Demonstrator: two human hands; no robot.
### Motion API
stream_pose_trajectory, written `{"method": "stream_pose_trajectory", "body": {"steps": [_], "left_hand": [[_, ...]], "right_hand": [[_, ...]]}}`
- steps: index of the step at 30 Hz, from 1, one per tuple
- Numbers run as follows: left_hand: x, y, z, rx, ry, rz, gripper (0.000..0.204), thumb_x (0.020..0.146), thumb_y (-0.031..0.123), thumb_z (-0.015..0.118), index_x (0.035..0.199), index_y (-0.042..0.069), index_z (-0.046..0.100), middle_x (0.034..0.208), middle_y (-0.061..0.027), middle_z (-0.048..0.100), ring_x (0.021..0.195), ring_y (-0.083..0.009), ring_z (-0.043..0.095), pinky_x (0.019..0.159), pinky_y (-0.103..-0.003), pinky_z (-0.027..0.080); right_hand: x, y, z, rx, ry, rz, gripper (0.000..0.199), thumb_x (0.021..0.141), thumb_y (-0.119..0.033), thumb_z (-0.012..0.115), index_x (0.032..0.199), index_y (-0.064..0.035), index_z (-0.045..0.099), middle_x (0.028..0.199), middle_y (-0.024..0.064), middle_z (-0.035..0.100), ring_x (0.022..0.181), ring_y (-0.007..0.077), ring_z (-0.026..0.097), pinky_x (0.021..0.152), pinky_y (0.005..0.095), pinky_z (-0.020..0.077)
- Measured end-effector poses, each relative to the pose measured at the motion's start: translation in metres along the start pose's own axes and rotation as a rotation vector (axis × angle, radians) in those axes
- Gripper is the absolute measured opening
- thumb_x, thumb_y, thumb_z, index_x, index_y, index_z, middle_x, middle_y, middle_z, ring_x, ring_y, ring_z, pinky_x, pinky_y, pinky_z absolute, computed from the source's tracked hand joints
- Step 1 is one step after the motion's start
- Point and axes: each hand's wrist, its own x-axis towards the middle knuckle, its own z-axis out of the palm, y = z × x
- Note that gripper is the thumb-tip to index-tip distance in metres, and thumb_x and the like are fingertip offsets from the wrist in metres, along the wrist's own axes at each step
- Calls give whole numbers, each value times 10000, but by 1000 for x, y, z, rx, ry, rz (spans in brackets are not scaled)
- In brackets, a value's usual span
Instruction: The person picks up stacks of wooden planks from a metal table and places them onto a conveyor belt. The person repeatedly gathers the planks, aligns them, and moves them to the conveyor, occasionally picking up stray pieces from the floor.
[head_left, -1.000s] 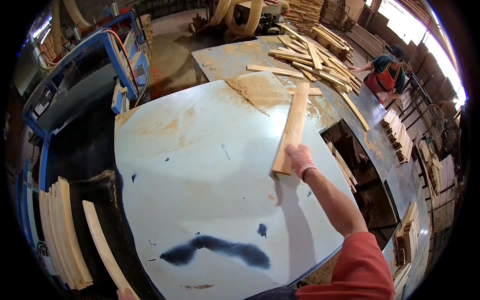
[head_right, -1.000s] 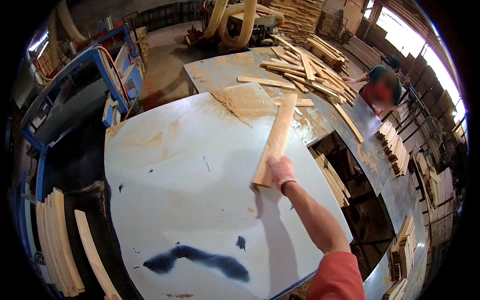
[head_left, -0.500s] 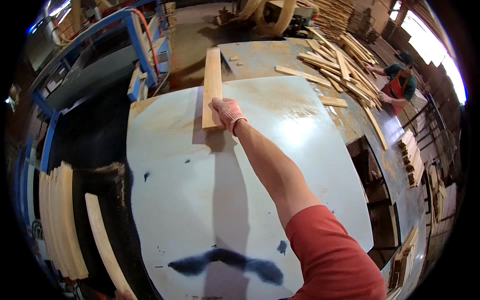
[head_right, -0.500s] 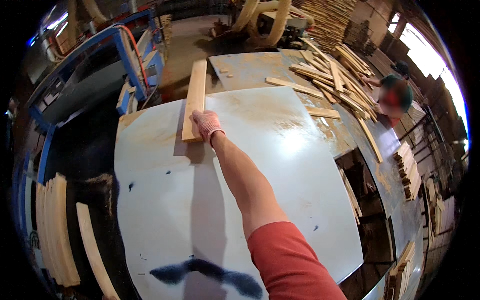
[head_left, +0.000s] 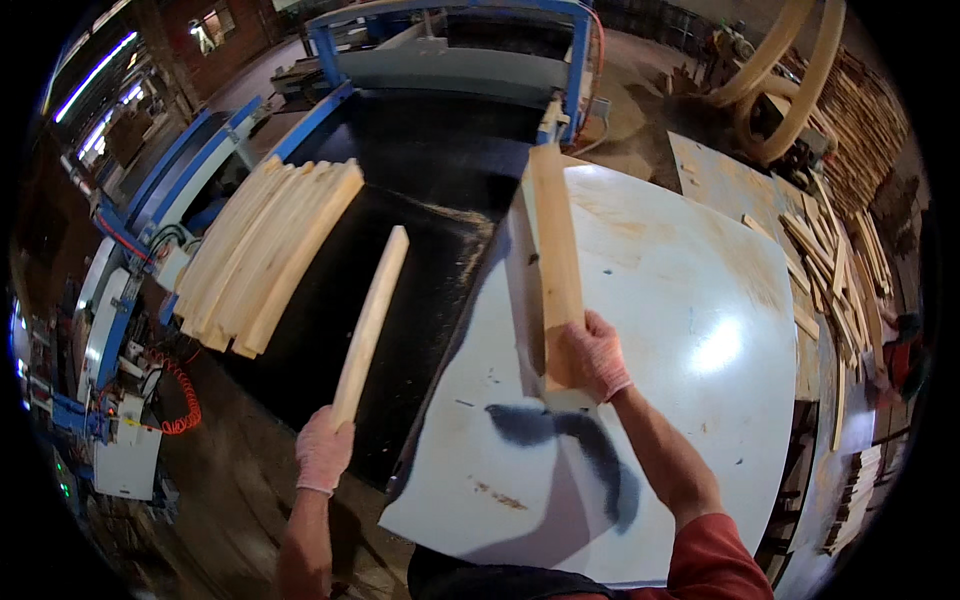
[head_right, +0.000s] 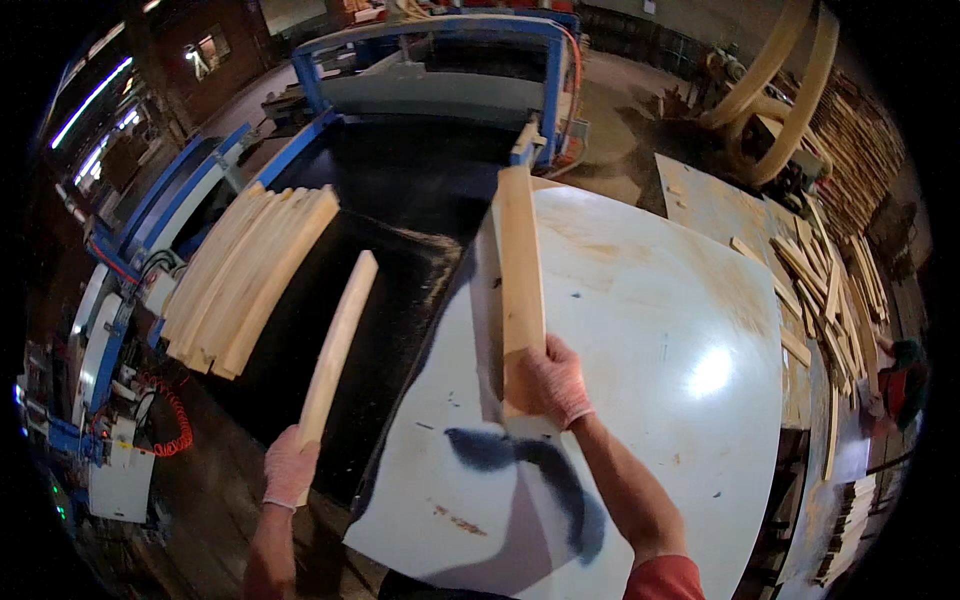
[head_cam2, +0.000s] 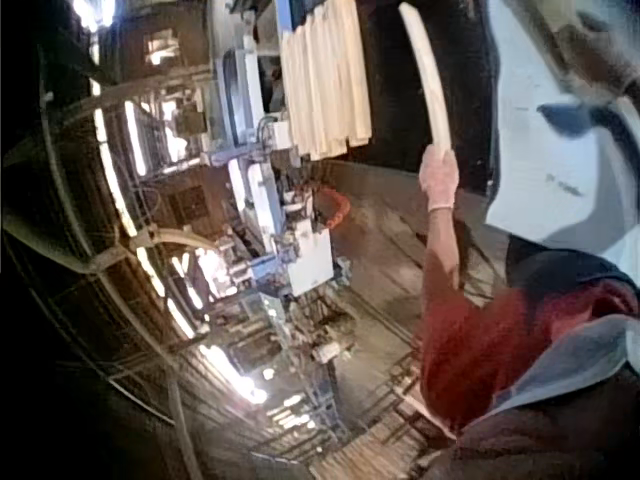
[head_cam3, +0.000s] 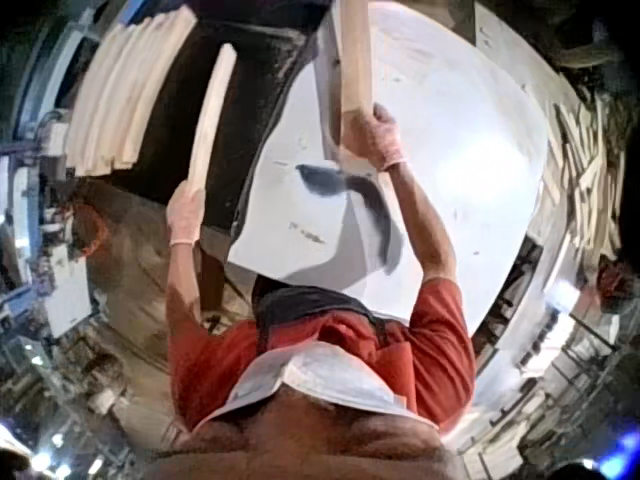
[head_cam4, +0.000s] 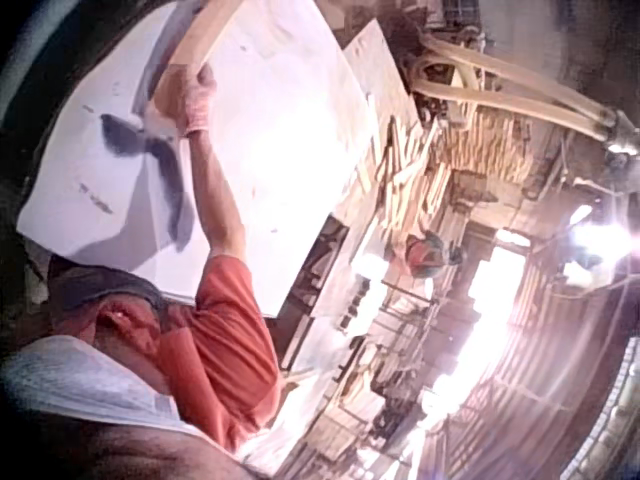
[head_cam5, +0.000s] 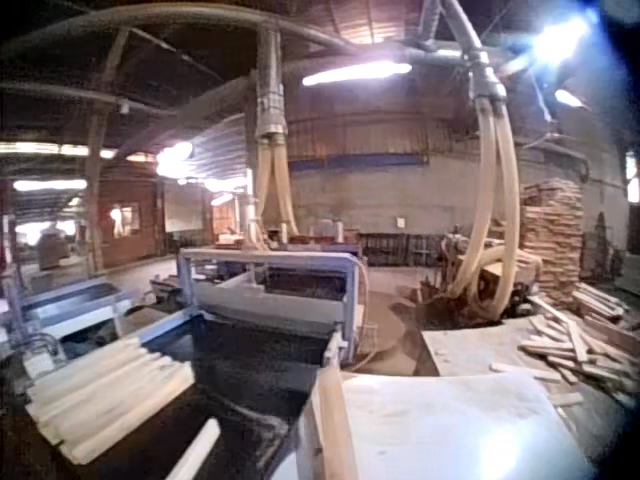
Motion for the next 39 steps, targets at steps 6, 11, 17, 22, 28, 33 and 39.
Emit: {"method": "stream_pose_trajectory", "body": {"steps": [6, 11, 17, 22, 28, 33, 39], "left_hand": [[7, -44, -46, -961, -336, -164, 298, 1015, 258, 717, 1155, -5, 740, 905, -32, 702, 805, -134, 660, 752, -314, 559], [27, -155, -84, -1121, -196, -112, 450, 1084, 440, 702, 1294, 46, 758, 1055, 22, 734, 942, -60, 614, 852, -245, 515], [57, -234, -125, -1691, -256, -211, 589, 1148, 551, 531, 1307, 26, 747, 917, -40, 775, 557, -107, 627, 505, -280, 553], [60, -276, -142, -1849, -228, -172, 654, 1180, 540, 445, 1372, -42, 677, 645, 27, 589, 485, -79, 557, 467, -260, 488], [86, -297, -124, -2051, -403, 43, 634, 1208, 501, 347, 1417, -36, 610, 640, 19, 581, 471, -87, 552, 424, -285, 483], [95, -258, -136, -1625, -159, -364, 498, 1071, 525, 702, 1243, 62, 766, 975, -20, 758, 823, -121, 713, 729, -298, 603], [100, -206, -133, -1446, -42, -85, 389, 1064, 432, 740, 1191, 64, 745, 1072, 10, 715, 983, -93, 652, 899, -299, 538]], "right_hand": [[-26, 35, 168, -129, -69, -22, 361, 1038, -196, 683, 1324, 25, 692, 1099, 75, 758, 987, 166, 693, 890, 350, 575], [-5, 50, 349, -392, -38, -74, 491, 995, -297, 689, 1384, -1, 635, 1177, 213, 767, 1076, 327, 747, 944, 436, 584], [53, 58, 525, -528, -38, -129, 464, 998, -354, 678, 1209, 44, 569, 1060, 303, 748, 1034, 492, 743, 920, 521, 585], [68, 49, 601, -870, -70, -227, 628, 1046, -441, 588, 1268, 132, 457, 1109, 412, 725, 1103, 517, 735, 911, 545, 599], [84, 73, 565, -549, -405, -29, 488, 1101, -469, 598, 1354, -57, 529, 1337, 168, 654, 1130, 326, 691, 859, 468, 610], [24, 45, 526, -205, -534, 126, 659, 1083, -554, 626, 1566, -121, 510, 1392, 84, 657, 1090, 271, 666, 893, 419, 583], [-88, 57, 466, 162, -606, 298, 806, 1042, -700, 617, 1502, -39, 591, 1224, 133, 728, 1059, 274, 718, 935, 442, 596]]}}
